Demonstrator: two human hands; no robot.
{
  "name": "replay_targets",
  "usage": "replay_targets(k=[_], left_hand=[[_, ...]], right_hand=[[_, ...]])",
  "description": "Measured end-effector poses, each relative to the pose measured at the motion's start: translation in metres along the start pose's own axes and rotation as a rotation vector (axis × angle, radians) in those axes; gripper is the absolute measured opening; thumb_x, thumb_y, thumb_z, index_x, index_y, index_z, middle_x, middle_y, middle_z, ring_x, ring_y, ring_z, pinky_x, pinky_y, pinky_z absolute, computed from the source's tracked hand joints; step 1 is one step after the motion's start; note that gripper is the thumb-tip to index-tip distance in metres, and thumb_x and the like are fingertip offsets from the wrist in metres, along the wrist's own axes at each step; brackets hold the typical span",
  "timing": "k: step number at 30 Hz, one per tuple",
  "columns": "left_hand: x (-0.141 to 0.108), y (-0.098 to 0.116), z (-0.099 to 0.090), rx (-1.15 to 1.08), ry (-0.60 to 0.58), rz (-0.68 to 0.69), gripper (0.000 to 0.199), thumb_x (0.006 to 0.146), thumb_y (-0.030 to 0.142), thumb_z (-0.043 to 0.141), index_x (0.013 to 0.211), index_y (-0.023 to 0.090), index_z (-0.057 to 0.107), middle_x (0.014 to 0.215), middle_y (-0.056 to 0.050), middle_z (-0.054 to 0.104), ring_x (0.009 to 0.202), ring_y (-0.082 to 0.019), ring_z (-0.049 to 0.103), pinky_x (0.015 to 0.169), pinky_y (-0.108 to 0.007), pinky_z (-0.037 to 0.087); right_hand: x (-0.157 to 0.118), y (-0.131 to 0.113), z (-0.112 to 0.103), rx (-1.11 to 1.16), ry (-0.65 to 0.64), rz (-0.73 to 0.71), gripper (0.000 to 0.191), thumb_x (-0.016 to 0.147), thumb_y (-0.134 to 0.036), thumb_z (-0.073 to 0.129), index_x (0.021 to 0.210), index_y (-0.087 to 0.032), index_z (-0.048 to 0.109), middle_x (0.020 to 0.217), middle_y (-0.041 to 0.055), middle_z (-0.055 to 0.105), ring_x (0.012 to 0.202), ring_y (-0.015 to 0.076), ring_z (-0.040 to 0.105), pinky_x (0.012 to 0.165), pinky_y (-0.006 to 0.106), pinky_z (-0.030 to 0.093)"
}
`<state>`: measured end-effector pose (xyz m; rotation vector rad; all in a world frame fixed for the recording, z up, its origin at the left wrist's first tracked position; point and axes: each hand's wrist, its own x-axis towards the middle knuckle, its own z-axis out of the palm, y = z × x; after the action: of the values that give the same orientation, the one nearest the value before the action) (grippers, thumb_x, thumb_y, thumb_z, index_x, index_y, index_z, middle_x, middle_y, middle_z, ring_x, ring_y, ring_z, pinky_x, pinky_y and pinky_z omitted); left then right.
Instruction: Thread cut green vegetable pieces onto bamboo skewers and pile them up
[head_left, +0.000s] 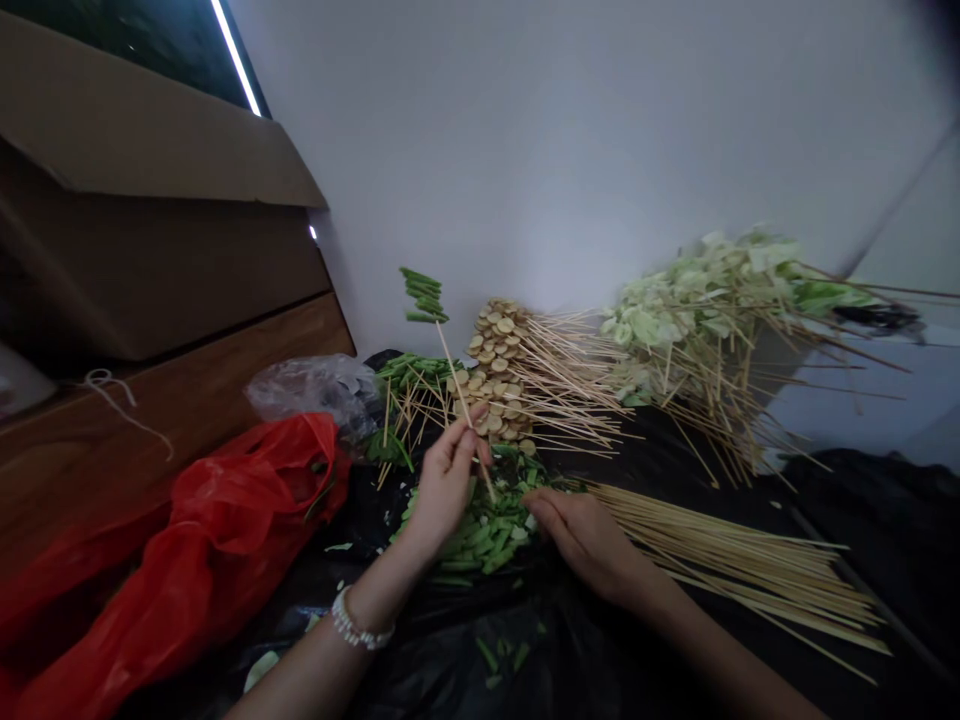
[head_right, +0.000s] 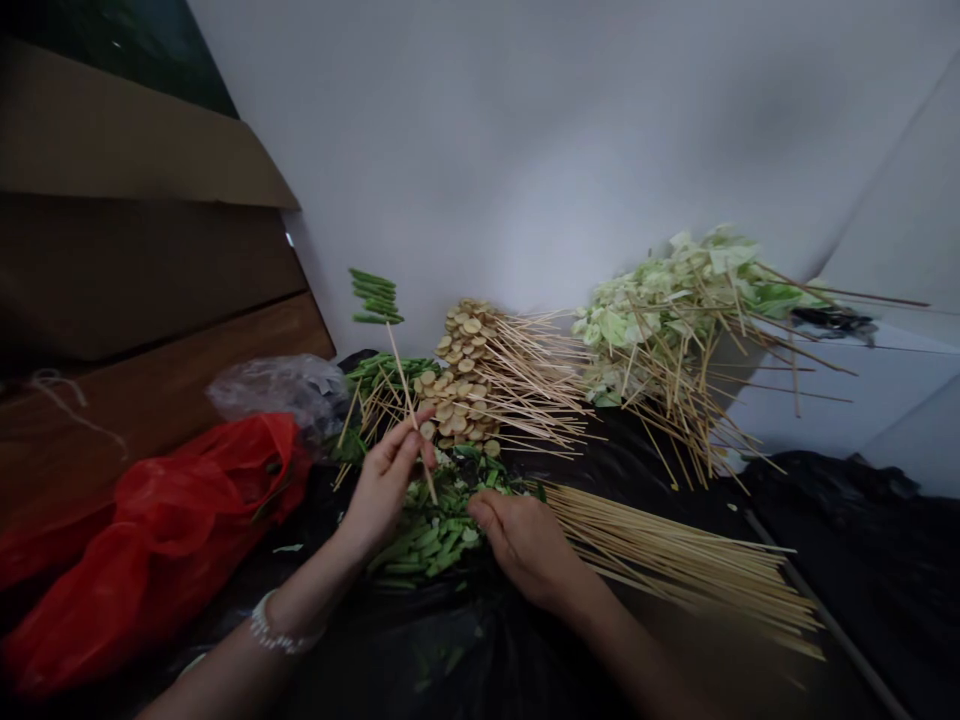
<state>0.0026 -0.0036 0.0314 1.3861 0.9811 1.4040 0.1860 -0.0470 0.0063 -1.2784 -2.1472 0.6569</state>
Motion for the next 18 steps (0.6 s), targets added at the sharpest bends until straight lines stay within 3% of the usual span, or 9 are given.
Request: replay_targets(k=[3, 6, 11, 18], left_hand=[[0.016, 0.011, -0.022, 0.130, 0.183, 0.067, 0.044, 0.082, 0.039, 0.058, 0.119, 0.015, 0.062, 0.057, 0.005, 0.049, 0.047, -0.008, 0.037, 0.045, -0.019, 0.031], [0.027, 0.017, -0.042, 0.286, 0.289, 0.156, 0.044, 0.079, 0.039, 0.060, 0.116, 0.014, 0.065, 0.057, 0.004, 0.049, 0.048, -0.008, 0.038, 0.047, -0.020, 0.031], [0.045, 0.009, -0.075, 0.548, 0.340, 0.235, 0.047, 0.081, 0.040, 0.054, 0.118, 0.013, 0.064, 0.060, 0.002, 0.056, 0.054, -0.011, 0.047, 0.053, -0.021, 0.036], [0.070, -0.011, -0.131, 0.676, 0.327, 0.141, 0.047, 0.078, 0.038, 0.054, 0.112, 0.009, 0.066, 0.074, -0.005, 0.069, 0.062, -0.016, 0.059, 0.057, -0.023, 0.042]], right_hand=[[0.001, 0.003, -0.008, -0.014, 0.050, 0.030, 0.041, 0.098, -0.040, 0.026, 0.088, -0.022, 0.062, 0.075, 0.0006, 0.063, 0.071, 0.0149, 0.058, 0.068, 0.025, 0.039], [0.002, 0.006, -0.012, -0.023, 0.091, 0.045, 0.042, 0.098, -0.041, 0.026, 0.088, -0.022, 0.062, 0.071, -0.0001, 0.060, 0.067, 0.0149, 0.056, 0.066, 0.025, 0.039], [0.003, 0.009, -0.014, -0.028, 0.102, 0.039, 0.043, 0.098, -0.042, 0.026, 0.089, -0.021, 0.062, 0.072, 0.0005, 0.061, 0.068, 0.0152, 0.056, 0.066, 0.025, 0.039], [0.003, 0.018, -0.016, -0.129, 0.104, 0.055, 0.042, 0.098, -0.043, 0.027, 0.081, -0.021, 0.058, 0.073, 0.0006, 0.061, 0.069, 0.0144, 0.057, 0.069, 0.025, 0.038]])
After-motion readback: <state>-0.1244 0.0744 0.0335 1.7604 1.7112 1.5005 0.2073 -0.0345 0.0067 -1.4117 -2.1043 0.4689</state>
